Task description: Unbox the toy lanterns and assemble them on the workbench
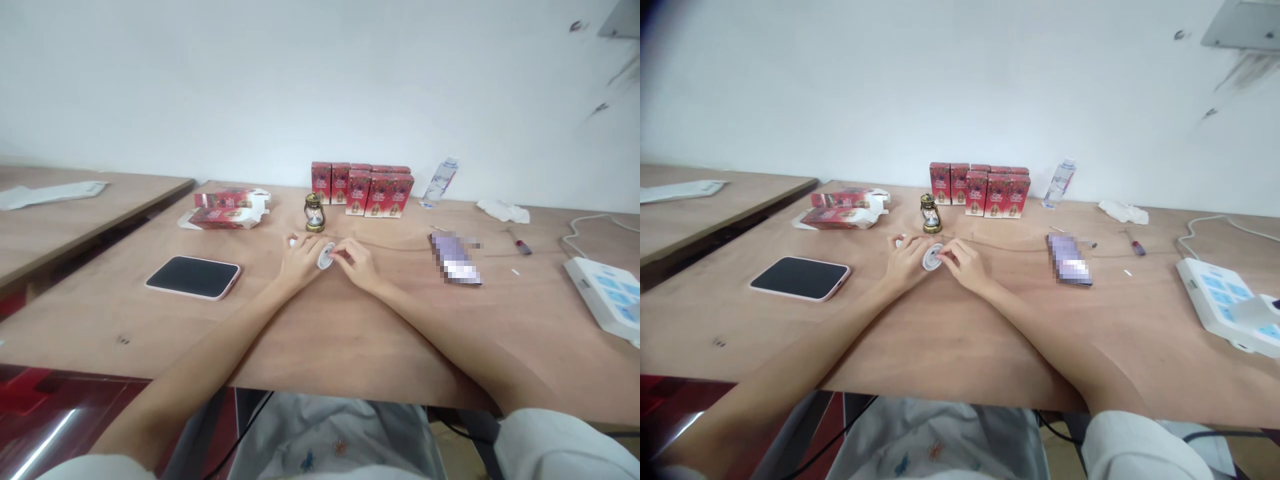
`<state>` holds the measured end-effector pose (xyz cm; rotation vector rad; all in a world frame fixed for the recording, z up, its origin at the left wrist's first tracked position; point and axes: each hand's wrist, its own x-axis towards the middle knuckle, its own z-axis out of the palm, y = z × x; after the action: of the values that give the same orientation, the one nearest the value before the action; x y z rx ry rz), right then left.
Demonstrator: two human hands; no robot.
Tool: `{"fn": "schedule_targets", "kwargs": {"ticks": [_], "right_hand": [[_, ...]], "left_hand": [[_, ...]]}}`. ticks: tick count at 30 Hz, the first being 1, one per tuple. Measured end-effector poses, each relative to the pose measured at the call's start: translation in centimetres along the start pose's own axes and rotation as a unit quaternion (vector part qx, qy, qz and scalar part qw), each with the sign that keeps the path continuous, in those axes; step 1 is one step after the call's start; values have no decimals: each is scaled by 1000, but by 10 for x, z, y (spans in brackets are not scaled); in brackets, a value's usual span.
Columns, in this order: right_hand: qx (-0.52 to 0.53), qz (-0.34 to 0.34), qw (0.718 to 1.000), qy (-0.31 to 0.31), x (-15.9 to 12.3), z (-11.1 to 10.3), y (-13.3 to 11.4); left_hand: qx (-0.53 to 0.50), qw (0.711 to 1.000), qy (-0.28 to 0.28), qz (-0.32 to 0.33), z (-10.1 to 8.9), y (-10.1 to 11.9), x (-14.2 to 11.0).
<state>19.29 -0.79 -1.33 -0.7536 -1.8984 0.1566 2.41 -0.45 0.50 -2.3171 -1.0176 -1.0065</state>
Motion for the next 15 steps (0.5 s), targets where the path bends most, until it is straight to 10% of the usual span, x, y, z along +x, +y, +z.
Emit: {"fn": "schedule_targets", "kwargs": {"ticks": [15], "right_hand": [[-159, 177, 971, -22, 12, -3, 50]], "left_hand": [[48, 992, -12, -120, -3, -38, 2]]}}
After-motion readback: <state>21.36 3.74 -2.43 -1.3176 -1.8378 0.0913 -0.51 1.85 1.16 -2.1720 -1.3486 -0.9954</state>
